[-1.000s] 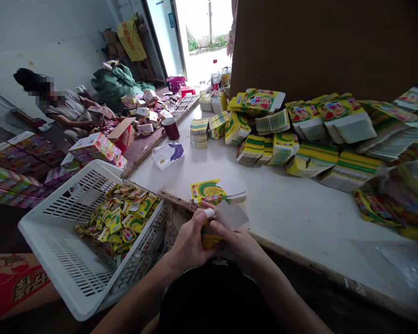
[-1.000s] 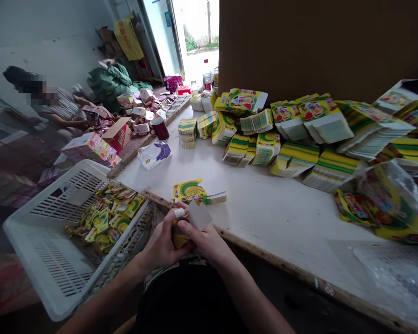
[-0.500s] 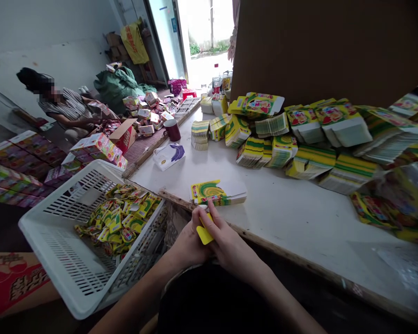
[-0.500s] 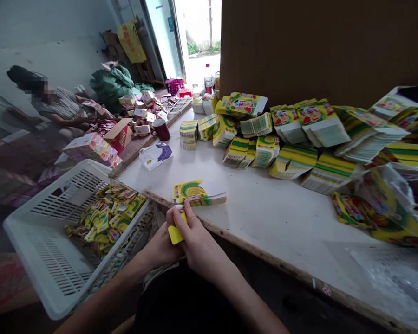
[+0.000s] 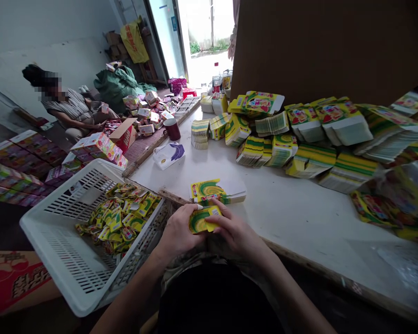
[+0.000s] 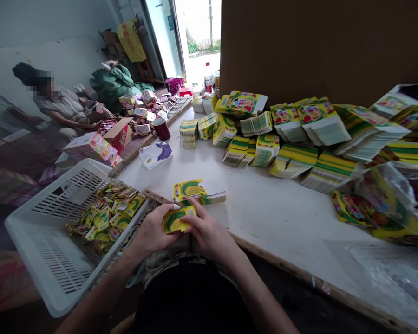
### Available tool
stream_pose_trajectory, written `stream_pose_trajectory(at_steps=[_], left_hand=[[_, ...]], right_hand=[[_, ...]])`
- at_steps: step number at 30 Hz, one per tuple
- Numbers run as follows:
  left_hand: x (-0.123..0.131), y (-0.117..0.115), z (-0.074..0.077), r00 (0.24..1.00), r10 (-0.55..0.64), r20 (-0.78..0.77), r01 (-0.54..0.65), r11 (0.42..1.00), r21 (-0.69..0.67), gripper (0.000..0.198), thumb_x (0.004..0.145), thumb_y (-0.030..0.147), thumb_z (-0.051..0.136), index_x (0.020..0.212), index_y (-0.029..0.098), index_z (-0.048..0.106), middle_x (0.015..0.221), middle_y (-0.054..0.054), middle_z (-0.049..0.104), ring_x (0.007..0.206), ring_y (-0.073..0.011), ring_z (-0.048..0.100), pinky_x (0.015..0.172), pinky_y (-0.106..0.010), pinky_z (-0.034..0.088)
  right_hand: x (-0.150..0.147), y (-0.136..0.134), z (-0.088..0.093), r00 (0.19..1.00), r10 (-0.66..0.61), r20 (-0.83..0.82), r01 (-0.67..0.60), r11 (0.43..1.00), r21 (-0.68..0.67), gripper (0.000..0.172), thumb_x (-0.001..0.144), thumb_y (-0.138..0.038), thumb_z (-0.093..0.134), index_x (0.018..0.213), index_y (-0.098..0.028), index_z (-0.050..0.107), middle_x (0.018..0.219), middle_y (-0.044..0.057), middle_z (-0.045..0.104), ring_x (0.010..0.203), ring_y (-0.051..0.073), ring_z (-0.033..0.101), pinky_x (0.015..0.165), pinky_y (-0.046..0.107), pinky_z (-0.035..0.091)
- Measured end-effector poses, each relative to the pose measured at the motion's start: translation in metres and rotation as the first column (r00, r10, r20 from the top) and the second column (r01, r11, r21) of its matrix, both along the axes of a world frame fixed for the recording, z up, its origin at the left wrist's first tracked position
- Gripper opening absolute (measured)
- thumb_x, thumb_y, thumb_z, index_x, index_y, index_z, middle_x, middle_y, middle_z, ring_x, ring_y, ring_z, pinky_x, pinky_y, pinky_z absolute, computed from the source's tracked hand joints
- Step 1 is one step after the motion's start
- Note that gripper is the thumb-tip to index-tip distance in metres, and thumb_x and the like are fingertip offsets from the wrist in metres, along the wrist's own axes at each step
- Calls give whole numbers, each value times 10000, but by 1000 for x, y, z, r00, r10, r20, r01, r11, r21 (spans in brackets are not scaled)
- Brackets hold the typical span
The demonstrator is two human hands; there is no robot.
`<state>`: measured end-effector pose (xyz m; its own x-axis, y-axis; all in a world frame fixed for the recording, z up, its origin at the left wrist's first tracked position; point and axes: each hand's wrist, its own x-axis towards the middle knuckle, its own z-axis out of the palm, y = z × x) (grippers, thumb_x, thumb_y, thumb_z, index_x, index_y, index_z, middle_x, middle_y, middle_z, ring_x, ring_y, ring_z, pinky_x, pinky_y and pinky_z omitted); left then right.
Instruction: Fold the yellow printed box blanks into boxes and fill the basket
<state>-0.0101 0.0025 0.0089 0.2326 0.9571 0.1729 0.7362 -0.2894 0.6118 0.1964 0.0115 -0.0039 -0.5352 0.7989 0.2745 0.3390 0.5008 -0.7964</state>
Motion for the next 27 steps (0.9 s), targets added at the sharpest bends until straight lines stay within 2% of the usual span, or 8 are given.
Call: stream_pose_trajectory(at_steps=[5,10,14,18,21,23,25,27], left_hand=[[1,0,1,999,-2,-37,3,1000,28,496,672,289,760,1107,175,551,1050,-94,666,989,-276,631,877,-417,518],[5,1,-1,996,19,-83,-9,994,112,494,738,367,735,1134,157,527,1083,-132,650,1028,-299,612,911,-457,505],[7,0,-5,993,11,-113,4,991,131,502,741,370,734,1143,169,512,1086,-130,643,1030,-304,609,907,-469,509],[10,0,-8,989,21,-150,2,989,150,475,739,336,726,1135,184,511,1073,-124,642,1023,-312,613,905,-477,507],[0,2,-5,987,62,-145,-43,991,128,499,735,364,734,1148,194,512,1071,-120,646,1015,-313,621,897,-467,510],[-19,6,0,978,151,-142,-135,984,116,522,726,394,744,1155,201,517,1080,-118,646,1014,-318,624,898,-468,507],[-46,11,6,930,331,-160,-308,939,153,570,713,418,752,1178,192,510,1111,-134,633,1046,-343,608,927,-499,484],[-72,16,10,767,608,-207,-542,785,299,730,663,452,779,1243,139,465,1193,-196,575,1166,-431,517,988,-602,398]], right_hand=[[3,9,9,996,88,-24,-90,993,-70,233,926,-201,538,1129,-232,648,1449,121,482,1356,266,445,1080,455,412],[-21,0,-9,940,-190,-283,102,948,-300,588,941,-304,504,1474,-177,292,1526,157,368,1430,234,322,1177,478,258],[-33,-4,-18,881,-334,-334,150,869,-472,553,977,-431,411,1480,-209,352,1522,111,411,1421,246,351,1174,474,273],[-40,-1,-16,873,-412,-261,283,864,-416,508,990,-416,348,1441,-200,442,1409,119,551,1339,271,471,1119,469,364],[-41,5,-11,922,-332,-199,248,902,-354,518,988,-412,357,1445,-179,426,1344,142,601,1248,283,558,1041,458,444],[-37,14,-7,938,-279,-205,204,924,-325,550,974,-406,417,1471,-178,363,1233,135,667,1110,269,644,960,440,500],[-28,27,-4,927,-321,-191,271,930,-247,576,943,-374,504,1465,-188,345,1129,110,705,998,252,676,900,424,524],[-18,42,-4,903,-424,-72,419,905,-72,546,905,-306,571,1413,-187,410,1120,111,701,1015,264,649,904,434,508]])
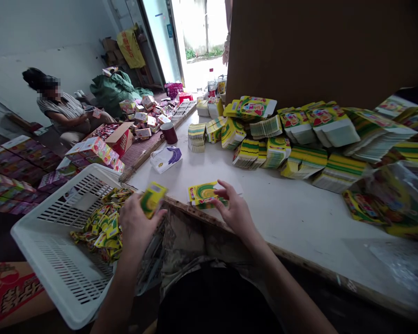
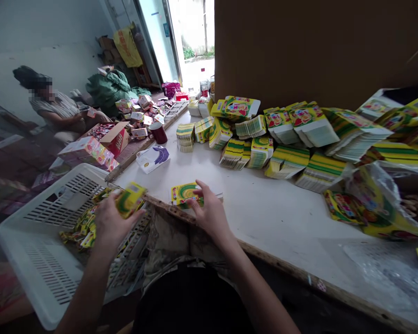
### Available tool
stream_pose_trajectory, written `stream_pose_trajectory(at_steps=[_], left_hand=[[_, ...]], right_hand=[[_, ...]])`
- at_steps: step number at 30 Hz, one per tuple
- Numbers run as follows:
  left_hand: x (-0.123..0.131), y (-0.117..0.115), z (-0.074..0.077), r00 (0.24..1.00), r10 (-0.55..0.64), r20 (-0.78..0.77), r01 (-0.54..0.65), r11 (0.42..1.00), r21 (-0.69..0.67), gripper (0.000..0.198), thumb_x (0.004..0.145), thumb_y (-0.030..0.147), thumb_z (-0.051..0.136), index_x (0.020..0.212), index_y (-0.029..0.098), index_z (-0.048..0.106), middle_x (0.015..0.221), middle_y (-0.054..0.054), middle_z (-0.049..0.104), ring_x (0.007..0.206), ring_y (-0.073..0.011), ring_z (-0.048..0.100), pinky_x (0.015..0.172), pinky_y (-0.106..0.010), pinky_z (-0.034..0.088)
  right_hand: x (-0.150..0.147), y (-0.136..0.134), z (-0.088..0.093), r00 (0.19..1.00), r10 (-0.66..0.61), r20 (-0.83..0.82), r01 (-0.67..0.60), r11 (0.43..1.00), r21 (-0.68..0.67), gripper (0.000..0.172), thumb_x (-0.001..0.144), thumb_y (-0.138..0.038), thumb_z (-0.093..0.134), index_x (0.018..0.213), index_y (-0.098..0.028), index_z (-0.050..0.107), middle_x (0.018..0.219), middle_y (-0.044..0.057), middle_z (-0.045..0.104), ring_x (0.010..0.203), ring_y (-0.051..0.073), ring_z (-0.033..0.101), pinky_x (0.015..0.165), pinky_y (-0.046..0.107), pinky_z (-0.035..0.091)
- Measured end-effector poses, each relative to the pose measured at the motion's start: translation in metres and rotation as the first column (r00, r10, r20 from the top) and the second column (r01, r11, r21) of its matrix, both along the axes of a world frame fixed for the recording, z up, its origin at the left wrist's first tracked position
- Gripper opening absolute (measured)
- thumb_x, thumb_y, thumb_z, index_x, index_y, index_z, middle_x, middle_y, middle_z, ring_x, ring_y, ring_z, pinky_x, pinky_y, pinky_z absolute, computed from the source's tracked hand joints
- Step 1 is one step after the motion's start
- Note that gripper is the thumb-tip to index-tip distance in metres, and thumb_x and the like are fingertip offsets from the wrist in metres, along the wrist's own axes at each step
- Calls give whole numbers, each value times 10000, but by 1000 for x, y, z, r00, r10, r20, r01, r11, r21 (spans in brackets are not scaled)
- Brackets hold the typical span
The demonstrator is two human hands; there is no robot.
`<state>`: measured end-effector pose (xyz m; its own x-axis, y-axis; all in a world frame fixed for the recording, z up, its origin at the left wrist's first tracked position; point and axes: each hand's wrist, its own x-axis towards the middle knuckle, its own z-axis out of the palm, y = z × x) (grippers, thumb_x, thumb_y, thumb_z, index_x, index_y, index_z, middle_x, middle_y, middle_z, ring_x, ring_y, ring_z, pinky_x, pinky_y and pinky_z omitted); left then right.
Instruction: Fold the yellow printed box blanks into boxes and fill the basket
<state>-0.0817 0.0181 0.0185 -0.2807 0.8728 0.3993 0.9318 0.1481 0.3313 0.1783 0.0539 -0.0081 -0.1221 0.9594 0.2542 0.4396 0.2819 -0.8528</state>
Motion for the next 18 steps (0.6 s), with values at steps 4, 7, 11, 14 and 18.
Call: stream_pose_trajectory(at_steps=[4,7,11,14,18], left_hand=[[-18,4,-6,988,155,23,-155,988,24,916,655,498,764,1343,49,358,1318,-281,472,1273,-468,415,1045,-624,326],[0,5,-15,987,-50,150,60,996,-64,774,707,491,720,1294,69,443,1292,-251,529,1255,-421,465,1049,-564,364],[24,3,-21,834,-243,495,376,907,-188,454,794,474,650,1133,178,591,1063,-113,689,1018,-292,639,917,-450,490],[35,-1,-25,647,-205,734,578,759,-298,345,789,484,657,978,195,654,825,-49,712,765,-224,671,730,-363,535],[58,-5,-32,300,-105,948,665,736,-129,536,619,493,806,1028,185,644,967,-89,717,874,-243,680,785,-384,545]], right_hand=[[12,24,-9,926,-20,378,-16,996,93,490,817,-124,623,1297,-154,530,1096,131,706,1029,306,598,908,461,475],[12,32,-15,908,17,418,-57,995,84,427,794,-75,614,1214,-146,580,1038,131,710,967,309,598,876,456,467],[11,35,-14,906,36,421,-84,992,96,386,764,-54,616,1136,-153,584,1000,121,696,951,298,589,866,424,459],[11,32,-7,925,16,380,-64,991,114,390,758,-52,600,1128,-158,537,951,103,682,916,284,598,844,415,463],[1,8,1,988,16,155,-31,995,93,379,816,-117,570,1162,-208,446,833,27,632,764,218,613,718,346,490]])
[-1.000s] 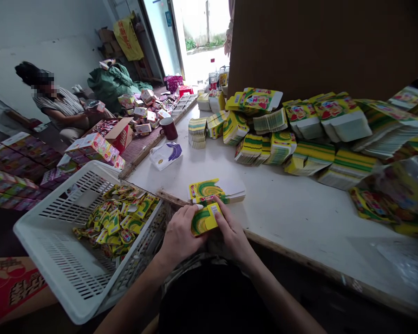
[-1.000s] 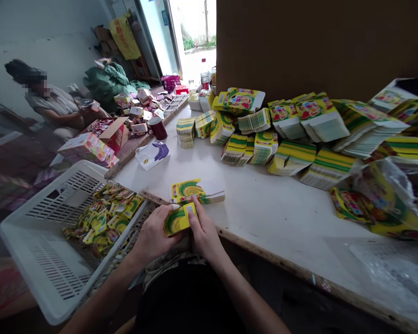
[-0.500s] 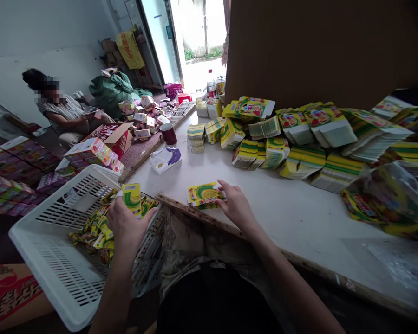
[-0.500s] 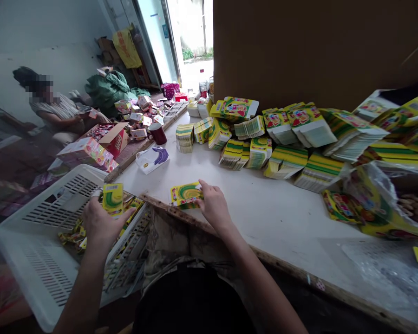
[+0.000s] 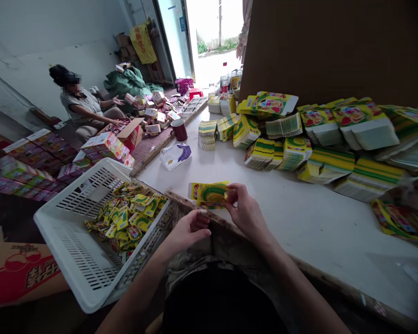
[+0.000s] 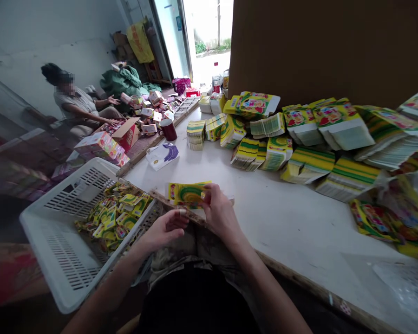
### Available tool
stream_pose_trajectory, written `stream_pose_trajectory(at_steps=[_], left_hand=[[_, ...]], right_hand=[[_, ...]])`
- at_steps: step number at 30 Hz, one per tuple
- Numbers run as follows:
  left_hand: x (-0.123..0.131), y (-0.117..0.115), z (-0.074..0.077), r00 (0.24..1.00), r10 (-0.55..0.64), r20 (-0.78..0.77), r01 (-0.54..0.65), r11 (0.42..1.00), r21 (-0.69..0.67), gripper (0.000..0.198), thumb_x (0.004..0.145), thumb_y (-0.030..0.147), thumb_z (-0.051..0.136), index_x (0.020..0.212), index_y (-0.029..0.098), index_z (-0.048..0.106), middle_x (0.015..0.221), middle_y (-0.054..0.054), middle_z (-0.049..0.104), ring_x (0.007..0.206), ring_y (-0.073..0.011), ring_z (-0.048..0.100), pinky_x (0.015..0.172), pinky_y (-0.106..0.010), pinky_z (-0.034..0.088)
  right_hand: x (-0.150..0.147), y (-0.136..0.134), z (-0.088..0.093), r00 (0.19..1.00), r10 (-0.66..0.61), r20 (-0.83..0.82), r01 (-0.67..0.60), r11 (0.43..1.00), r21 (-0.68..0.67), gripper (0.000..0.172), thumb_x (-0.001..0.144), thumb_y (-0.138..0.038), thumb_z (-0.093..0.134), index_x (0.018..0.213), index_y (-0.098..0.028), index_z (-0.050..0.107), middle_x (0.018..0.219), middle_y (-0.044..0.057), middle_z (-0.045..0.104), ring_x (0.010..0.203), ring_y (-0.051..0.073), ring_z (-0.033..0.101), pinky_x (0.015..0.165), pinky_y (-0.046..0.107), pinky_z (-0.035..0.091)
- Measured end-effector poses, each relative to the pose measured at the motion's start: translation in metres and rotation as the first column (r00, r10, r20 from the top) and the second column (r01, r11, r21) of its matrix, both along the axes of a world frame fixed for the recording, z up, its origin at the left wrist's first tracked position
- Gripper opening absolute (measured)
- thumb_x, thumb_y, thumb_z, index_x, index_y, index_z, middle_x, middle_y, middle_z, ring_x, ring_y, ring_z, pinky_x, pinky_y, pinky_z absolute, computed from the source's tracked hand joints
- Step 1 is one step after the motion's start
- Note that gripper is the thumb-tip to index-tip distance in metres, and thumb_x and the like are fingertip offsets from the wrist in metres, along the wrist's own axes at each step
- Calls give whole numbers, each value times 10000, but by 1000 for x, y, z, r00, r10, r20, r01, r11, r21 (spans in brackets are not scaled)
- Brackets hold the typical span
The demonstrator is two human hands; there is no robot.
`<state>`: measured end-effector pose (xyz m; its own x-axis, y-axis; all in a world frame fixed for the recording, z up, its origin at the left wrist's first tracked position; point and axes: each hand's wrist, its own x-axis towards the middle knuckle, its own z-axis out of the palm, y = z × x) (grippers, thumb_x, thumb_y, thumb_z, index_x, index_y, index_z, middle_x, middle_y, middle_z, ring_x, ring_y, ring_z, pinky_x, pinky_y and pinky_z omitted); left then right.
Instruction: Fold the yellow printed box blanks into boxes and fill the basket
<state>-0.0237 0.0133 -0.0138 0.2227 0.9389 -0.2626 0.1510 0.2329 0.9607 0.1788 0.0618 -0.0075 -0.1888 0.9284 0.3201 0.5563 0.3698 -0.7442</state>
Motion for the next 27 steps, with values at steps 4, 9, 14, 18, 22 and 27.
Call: stream_pose_trajectory(at_steps=[4,9,14,18,22,27], left_hand=[[24,1,8,886,234,400,-285,956,72,674,758,760,493,1129,205,584,1196,-128,648,1154,-295,589,927,-446,500],[31,2,31,690,369,623,-499,866,40,586,846,735,292,947,227,568,873,-58,637,917,-245,632,815,-417,525],[32,-2,27,666,471,578,-588,809,18,530,796,753,424,761,226,476,666,30,458,619,-131,526,690,-295,514],[37,-6,19,781,409,472,-501,861,83,676,728,844,425,904,207,567,797,-23,592,769,-184,613,745,-327,525],[36,-3,17,821,322,472,-408,908,91,488,776,608,659,1039,197,640,939,-39,684,901,-193,636,828,-301,504],[30,0,9,830,352,434,-437,892,113,227,803,347,728,966,190,710,937,-18,731,835,-151,645,789,-238,491]], right_hand=[[-23,-33,0,895,167,-415,-250,956,-155,375,821,-174,622,1135,-245,430,804,-16,585,715,173,601,674,299,496],[-47,-60,3,623,183,-761,-500,841,-207,514,771,-361,733,1175,-250,434,956,27,610,927,206,609,843,355,483],[-57,-71,3,685,231,-691,-531,808,-255,560,728,-382,785,1176,-225,487,962,21,603,915,201,572,826,328,459],[-48,-62,-2,716,108,-689,-426,850,-310,452,736,-321,768,1099,-223,517,754,-47,546,715,152,528,677,273,433],[-26,-49,2,575,43,-817,-521,789,-326,383,800,-387,701,1118,-231,555,901,5,659,833,177,609,751,289,473],[-21,-49,-1,665,60,-744,-420,854,-308,290,858,-422,628,1048,-208,679,948,35,706,892,218,626,807,325,490]])
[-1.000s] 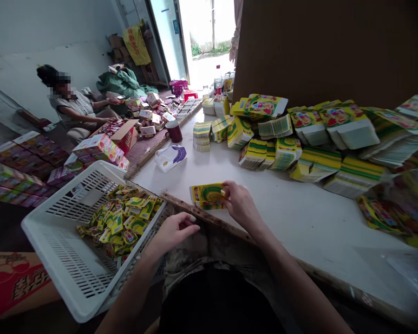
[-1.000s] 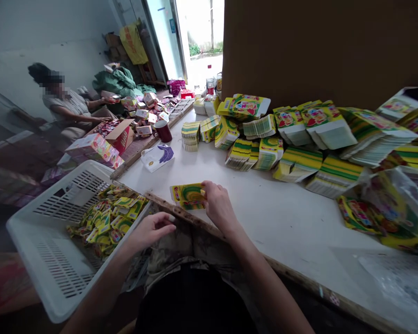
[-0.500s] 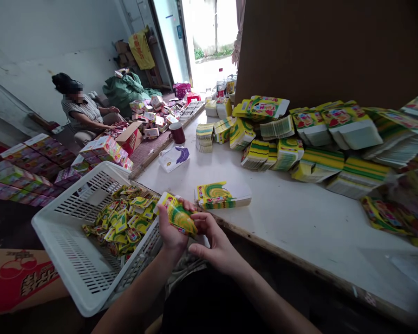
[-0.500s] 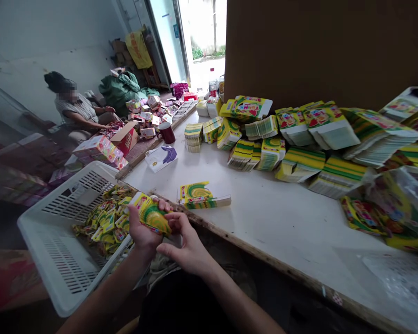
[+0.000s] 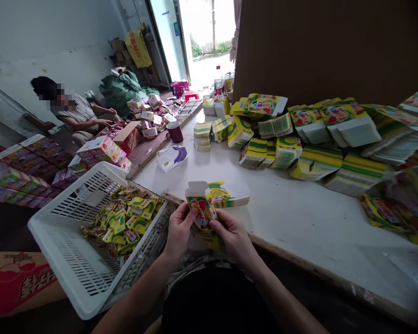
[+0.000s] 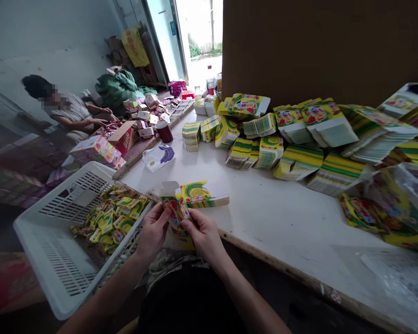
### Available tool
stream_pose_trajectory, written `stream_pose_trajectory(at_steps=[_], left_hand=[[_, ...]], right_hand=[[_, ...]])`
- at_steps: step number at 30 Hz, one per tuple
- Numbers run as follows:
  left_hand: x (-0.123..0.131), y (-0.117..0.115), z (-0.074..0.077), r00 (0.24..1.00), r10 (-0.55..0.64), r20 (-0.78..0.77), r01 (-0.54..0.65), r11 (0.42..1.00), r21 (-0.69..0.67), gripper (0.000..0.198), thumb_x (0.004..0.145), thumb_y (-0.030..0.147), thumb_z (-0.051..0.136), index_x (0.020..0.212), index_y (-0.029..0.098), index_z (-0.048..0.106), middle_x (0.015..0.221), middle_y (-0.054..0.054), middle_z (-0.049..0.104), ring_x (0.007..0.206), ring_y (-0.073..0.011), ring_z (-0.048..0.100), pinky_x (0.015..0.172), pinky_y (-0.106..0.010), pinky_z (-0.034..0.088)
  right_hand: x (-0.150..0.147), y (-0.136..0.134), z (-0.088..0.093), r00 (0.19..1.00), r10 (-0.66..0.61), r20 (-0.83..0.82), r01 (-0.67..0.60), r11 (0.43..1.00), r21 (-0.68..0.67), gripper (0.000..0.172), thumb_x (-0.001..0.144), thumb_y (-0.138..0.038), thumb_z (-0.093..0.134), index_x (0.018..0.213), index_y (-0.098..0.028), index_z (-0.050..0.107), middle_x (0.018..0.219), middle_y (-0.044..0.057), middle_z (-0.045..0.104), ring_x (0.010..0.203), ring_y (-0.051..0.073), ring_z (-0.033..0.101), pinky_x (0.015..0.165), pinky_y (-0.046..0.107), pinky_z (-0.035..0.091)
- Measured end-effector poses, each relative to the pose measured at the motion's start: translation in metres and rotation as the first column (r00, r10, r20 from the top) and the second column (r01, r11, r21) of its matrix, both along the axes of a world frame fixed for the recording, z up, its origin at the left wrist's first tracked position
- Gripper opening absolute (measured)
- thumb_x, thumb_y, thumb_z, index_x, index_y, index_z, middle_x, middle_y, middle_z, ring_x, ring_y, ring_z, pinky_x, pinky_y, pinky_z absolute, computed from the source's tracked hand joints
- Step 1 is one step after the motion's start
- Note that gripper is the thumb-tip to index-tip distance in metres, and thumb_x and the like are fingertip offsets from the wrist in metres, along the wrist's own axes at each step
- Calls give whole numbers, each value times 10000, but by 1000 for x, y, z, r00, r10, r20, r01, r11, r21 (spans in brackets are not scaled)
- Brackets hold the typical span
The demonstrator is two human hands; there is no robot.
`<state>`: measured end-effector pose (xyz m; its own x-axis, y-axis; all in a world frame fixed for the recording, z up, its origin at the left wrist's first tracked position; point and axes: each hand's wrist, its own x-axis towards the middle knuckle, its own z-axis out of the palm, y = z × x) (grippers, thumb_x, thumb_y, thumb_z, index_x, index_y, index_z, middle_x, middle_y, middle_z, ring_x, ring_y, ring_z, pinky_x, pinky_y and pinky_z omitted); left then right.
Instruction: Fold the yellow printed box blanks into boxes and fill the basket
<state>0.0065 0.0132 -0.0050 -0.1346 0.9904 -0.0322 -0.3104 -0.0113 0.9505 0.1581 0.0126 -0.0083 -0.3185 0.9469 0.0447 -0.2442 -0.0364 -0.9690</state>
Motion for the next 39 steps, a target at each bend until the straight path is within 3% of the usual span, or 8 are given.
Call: stream_pose_trajectory(at_steps=[9,17,24,28,32,35,37,39], left_hand=[[1,-6,-8,995,-74,67,78,994,-72,285,783,381,744,1002,198,741,887,-19,758,775,-152,664,740,-241,510],[-3,-5,-2,998,-20,-54,16,997,-75,239,761,389,755,850,167,750,746,2,730,653,-127,612,627,-213,482],[-15,-2,8,997,-16,-81,18,1000,14,224,698,324,813,835,168,729,741,10,704,677,-118,603,654,-204,476],[-20,0,10,993,-33,-117,40,997,58,240,741,336,788,915,184,724,784,3,717,716,-128,629,699,-220,486],[-34,3,21,988,-113,-107,127,982,137,650,781,641,629,1277,226,569,1216,-101,670,1080,-247,631,959,-362,469],[-38,0,26,894,-342,-290,374,925,62,829,721,739,597,1334,188,508,1278,-147,628,1160,-314,591,1014,-422,436],[-33,-4,26,729,-535,-427,554,827,-91,887,638,618,770,1359,195,475,1320,-138,599,1212,-341,553,1040,-436,419],[-24,-8,24,635,-591,-497,595,785,-174,854,624,460,844,1350,213,468,1357,-111,569,1254,-333,517,1056,-418,411]], right_hand=[[0,1,9,994,-16,-111,6,996,-91,297,811,-420,693,1020,-216,744,917,25,739,879,227,661,822,332,523],[-5,-4,0,992,-107,72,102,992,69,275,844,-404,630,934,-172,747,871,53,714,836,230,626,772,326,510],[37,1,30,876,195,442,-261,961,95,239,905,-319,555,942,-161,731,820,9,701,755,189,608,658,239,474],[44,-1,36,830,106,548,-252,947,198,228,926,-252,534,1045,-180,715,881,22,716,788,189,625,693,245,470],[46,-1,37,635,-111,764,-322,861,393,322,907,-140,550,1170,-256,695,937,60,705,811,198,628,733,293,471],[43,-3,43,503,-248,828,-456,738,498,271,893,-146,596,1084,-284,728,884,65,687,833,224,598,786,359,473],[38,-5,47,531,-284,798,-504,651,567,221,883,-215,643,1077,-284,721,895,63,683,881,233,587,890,415,462],[32,-7,46,615,-311,725,-455,610,648,277,897,-228,627,1162,-291,676,1036,72,677,1027,247,579,1044,479,379]])
